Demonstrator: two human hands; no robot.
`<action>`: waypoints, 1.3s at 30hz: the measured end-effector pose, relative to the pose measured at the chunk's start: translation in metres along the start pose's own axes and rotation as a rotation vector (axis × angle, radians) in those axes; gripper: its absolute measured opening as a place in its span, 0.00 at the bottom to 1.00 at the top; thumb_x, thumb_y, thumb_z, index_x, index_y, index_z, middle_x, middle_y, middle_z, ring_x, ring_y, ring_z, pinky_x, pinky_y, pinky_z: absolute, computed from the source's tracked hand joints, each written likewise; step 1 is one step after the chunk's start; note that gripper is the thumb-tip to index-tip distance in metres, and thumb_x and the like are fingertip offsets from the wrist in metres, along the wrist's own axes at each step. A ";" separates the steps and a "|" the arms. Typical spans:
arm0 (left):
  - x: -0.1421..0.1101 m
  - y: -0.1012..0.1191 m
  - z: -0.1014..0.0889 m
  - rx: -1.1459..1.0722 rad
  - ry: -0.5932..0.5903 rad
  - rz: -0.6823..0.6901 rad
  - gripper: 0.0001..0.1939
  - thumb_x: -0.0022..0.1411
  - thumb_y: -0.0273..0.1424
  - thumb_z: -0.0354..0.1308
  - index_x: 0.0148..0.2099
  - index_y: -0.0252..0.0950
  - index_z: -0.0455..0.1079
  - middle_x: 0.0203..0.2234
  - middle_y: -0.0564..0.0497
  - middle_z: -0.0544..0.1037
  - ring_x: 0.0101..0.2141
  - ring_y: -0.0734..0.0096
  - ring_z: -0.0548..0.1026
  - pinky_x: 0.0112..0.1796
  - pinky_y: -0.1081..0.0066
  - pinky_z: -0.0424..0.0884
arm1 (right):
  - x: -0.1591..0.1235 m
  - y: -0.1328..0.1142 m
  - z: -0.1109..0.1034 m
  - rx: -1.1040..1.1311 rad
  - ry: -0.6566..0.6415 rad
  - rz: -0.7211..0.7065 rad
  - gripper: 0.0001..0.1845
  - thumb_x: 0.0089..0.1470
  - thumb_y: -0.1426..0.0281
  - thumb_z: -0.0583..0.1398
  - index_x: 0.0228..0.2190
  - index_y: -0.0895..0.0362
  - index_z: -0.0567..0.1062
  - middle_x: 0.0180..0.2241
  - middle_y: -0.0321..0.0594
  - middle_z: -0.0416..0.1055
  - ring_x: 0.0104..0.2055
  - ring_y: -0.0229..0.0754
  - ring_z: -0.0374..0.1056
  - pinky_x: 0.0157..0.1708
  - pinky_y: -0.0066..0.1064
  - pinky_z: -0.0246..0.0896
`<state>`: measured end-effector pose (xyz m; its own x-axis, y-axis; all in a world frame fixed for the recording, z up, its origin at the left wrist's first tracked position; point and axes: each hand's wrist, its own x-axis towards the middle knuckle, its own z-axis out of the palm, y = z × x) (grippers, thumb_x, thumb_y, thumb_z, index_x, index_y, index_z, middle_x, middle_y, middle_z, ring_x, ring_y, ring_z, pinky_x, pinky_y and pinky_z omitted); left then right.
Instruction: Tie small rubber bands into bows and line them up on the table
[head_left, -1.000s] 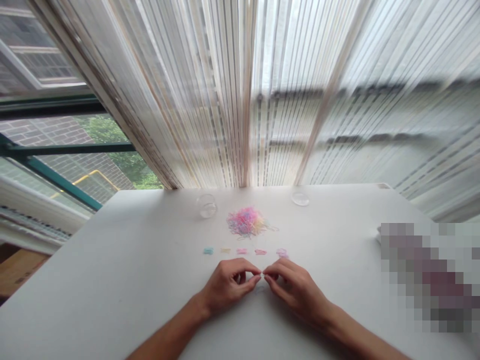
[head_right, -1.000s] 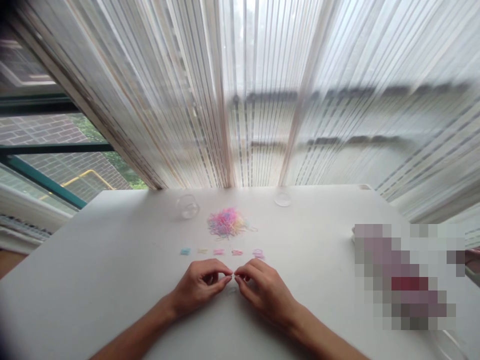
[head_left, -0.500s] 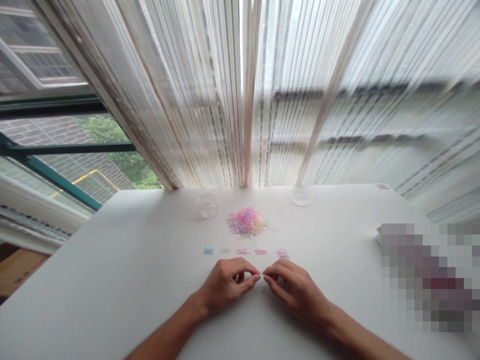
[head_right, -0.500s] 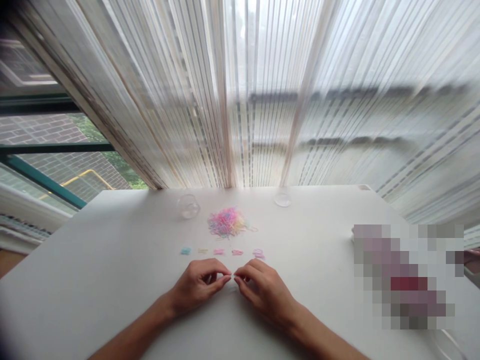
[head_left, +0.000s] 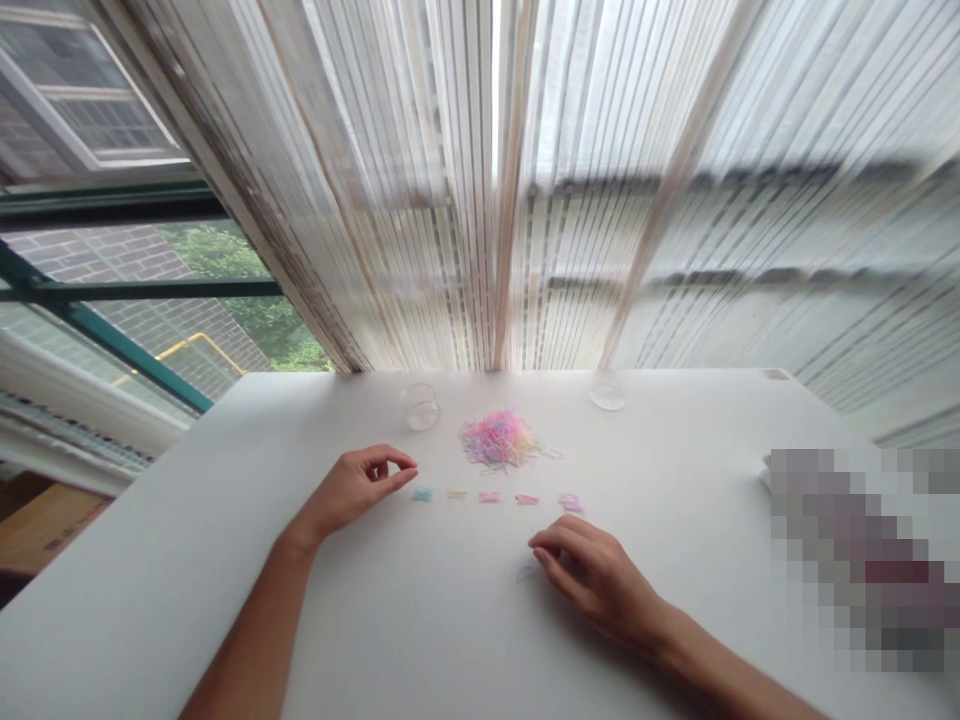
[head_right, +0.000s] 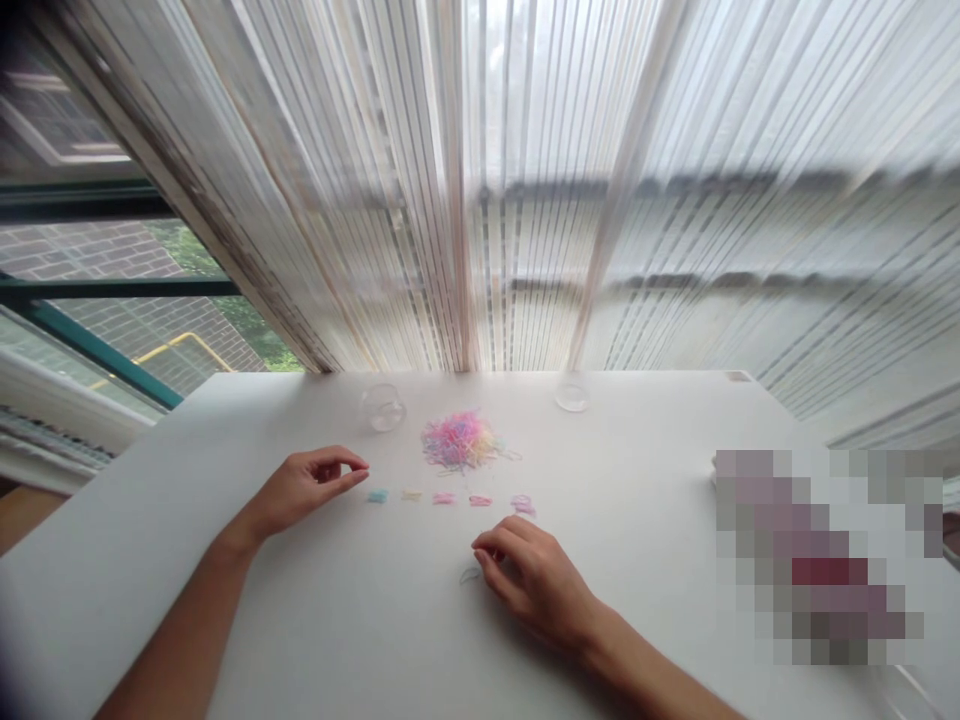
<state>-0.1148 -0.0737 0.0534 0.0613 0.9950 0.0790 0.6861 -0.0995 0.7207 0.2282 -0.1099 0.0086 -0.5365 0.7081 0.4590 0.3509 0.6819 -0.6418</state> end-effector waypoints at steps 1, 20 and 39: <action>0.000 -0.002 -0.002 -0.002 -0.029 -0.019 0.20 0.57 0.48 0.64 0.37 0.34 0.81 0.19 0.54 0.68 0.22 0.75 0.59 0.22 0.77 0.57 | 0.000 0.000 0.000 0.002 -0.001 -0.002 0.08 0.64 0.74 0.55 0.38 0.55 0.75 0.29 0.39 0.74 0.29 0.37 0.69 0.30 0.27 0.66; 0.001 -0.007 -0.002 -0.042 -0.297 -0.190 0.21 0.55 0.47 0.64 0.37 0.33 0.81 0.20 0.54 0.69 0.23 0.74 0.60 0.24 0.75 0.56 | 0.000 0.001 0.000 0.019 -0.053 0.016 0.08 0.64 0.75 0.56 0.39 0.55 0.75 0.31 0.39 0.74 0.30 0.38 0.68 0.31 0.28 0.64; -0.008 -0.004 -0.009 0.174 -0.367 -0.265 0.13 0.52 0.41 0.63 0.32 0.35 0.77 0.22 0.54 0.72 0.26 0.71 0.68 0.28 0.74 0.61 | -0.004 0.004 -0.001 0.039 -0.088 0.040 0.08 0.64 0.75 0.56 0.40 0.55 0.75 0.32 0.40 0.74 0.32 0.38 0.68 0.32 0.28 0.63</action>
<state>-0.1245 -0.0811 0.0555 0.0982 0.9267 -0.3628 0.8217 0.1301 0.5548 0.2326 -0.1100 0.0043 -0.5891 0.7142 0.3779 0.3438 0.6448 -0.6826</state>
